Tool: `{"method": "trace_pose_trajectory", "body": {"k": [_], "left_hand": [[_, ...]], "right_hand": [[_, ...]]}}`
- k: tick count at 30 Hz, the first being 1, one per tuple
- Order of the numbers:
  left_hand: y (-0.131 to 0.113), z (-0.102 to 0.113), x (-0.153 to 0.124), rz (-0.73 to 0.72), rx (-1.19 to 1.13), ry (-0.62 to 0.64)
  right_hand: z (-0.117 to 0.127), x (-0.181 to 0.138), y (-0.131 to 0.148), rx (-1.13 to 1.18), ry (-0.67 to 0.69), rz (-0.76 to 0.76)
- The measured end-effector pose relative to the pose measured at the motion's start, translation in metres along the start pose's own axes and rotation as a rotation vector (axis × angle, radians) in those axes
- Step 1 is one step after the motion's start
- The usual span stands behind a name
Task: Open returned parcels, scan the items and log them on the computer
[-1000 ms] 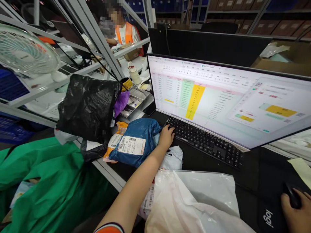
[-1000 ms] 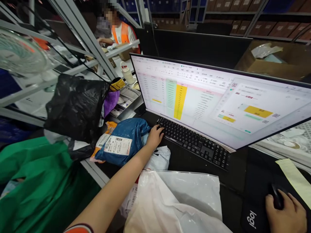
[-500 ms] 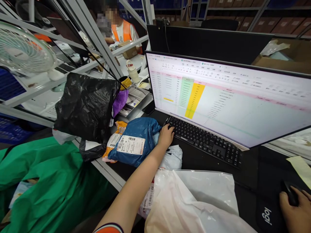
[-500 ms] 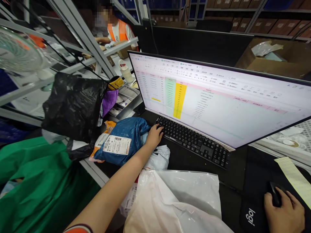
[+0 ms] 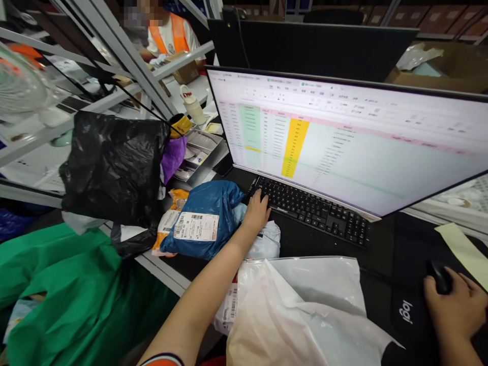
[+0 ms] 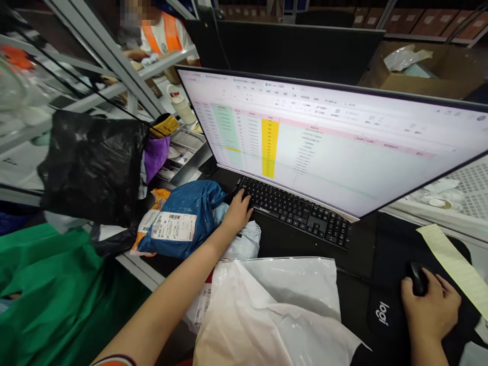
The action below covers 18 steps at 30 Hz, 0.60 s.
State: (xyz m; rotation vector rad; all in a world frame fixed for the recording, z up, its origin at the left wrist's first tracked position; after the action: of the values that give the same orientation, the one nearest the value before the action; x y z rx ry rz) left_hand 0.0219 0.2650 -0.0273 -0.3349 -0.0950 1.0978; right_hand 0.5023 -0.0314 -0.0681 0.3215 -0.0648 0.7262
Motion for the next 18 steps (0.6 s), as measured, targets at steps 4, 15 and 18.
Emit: {"method": "trace_pose_trajectory", "body": {"k": [4, 15, 18], "left_hand": [[0.0015, -0.0008, -0.0001, 0.017, -0.006, 0.019], [-0.0056, 0.0021, -0.0031, -0.071, 0.079, 0.102], [-0.0061, 0.0032, -0.0034, -0.086, 0.082, 0.097]], "right_hand": [[-0.0029, -0.0008, -0.0022, 0.024, -0.060, 0.042], [-0.0012, -0.0024, -0.0025, 0.043, -0.021, 0.005], [-0.0013, -0.0026, -0.0029, 0.040, -0.026, 0.004]]}}
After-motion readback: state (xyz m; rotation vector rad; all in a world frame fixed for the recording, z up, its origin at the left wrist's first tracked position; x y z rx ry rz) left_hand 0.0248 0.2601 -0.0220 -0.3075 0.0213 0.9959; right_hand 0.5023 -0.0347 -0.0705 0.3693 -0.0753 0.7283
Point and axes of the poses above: each hand's wrist, its own x-axis towards the middle knuckle, its own z-axis out of the back of the hand, y = z × x, the point moved 1 cm from there along x, towards the middle knuckle, and after that the axes turned 12 degrees about y, right-handed, at the moved point
